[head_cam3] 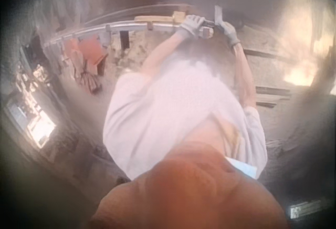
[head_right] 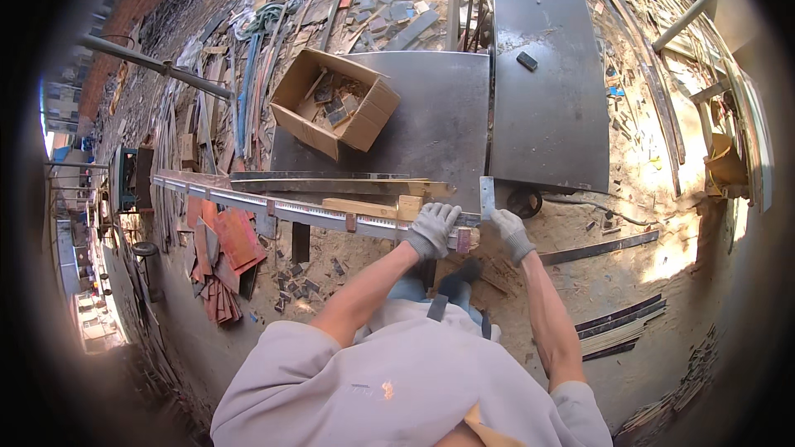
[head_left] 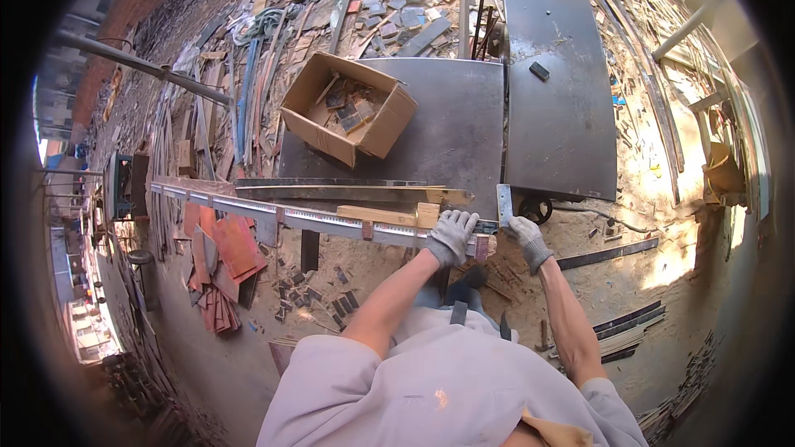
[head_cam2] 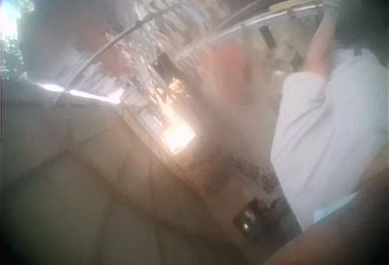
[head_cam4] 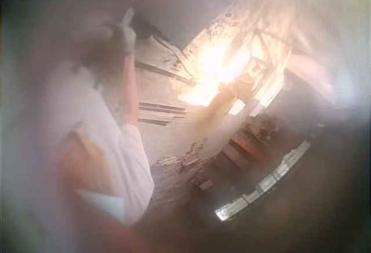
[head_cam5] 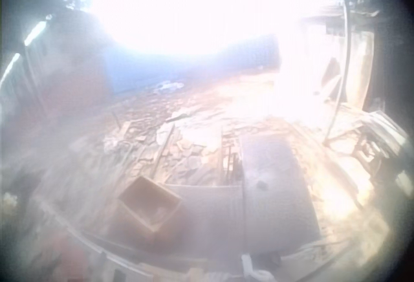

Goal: The person positions a red metal sheet on a guillotine shear, cuts it, and stacks the pieces. They then retrieve a cardboard box, place it on the shear, and cut several thin wooden strips, stacking them afterward.

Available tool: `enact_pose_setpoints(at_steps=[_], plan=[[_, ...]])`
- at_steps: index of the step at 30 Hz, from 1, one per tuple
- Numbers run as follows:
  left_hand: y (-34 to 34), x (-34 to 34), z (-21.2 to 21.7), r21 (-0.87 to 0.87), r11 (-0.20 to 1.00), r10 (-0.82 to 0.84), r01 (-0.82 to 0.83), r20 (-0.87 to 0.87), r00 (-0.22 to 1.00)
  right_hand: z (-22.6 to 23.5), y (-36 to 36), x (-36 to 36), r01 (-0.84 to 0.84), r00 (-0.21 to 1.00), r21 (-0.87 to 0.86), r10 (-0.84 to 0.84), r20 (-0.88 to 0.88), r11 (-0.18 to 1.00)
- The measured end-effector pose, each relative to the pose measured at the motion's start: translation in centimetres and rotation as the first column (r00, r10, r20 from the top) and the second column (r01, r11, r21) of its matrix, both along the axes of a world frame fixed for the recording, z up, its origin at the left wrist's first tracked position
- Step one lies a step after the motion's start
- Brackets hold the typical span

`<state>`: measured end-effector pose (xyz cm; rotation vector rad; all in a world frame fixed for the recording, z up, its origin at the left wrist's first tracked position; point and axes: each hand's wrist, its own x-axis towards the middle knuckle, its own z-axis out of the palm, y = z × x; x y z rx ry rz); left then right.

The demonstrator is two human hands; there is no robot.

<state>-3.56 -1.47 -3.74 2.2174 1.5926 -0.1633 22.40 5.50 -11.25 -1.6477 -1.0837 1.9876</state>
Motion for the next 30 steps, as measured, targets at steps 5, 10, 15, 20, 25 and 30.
enact_pose_setpoints(at_steps=[5, 10, 15, 20, 25, 30], plan=[[-3.0, -0.7, 0.6, 0.008, 1.000, 0.003, -0.005, 0.189, 0.982, 0.3, -4.6, -4.3, 0.314, 0.907, -0.090, -0.327, -0.267, 0.945], [-0.9, -0.9, -1.1, -0.060, 0.980, 0.197, -0.190, 0.442, 0.875, 7.5, -3.8, -6.1, 0.288, 0.886, 0.014, -0.261, -0.383, 0.957], [2.0, -1.6, 0.4, -0.273, 0.879, 0.460, -0.391, 0.700, 0.547, 12.7, -1.4, -8.1, 0.450, 0.729, -0.090, -0.423, -0.538, 0.889], [8.1, -13.4, 6.5, -0.473, 0.244, 0.618, -0.847, 0.749, -0.241, 17.3, -1.0, -9.4, 0.203, 0.967, 0.237, -0.156, -0.203, 0.950], [15.9, -29.4, 7.6, -0.498, 0.180, 0.753, -0.848, 0.625, -0.207, 19.7, -2.0, -11.2, -0.101, 0.987, 0.306, 0.057, 0.150, 0.947], [9.9, -37.9, 6.8, -0.190, 0.239, 0.640, -0.952, 0.769, 0.007, 15.9, 0.2, -19.3, -0.544, 0.824, 0.374, 0.395, 0.407, 0.751]])
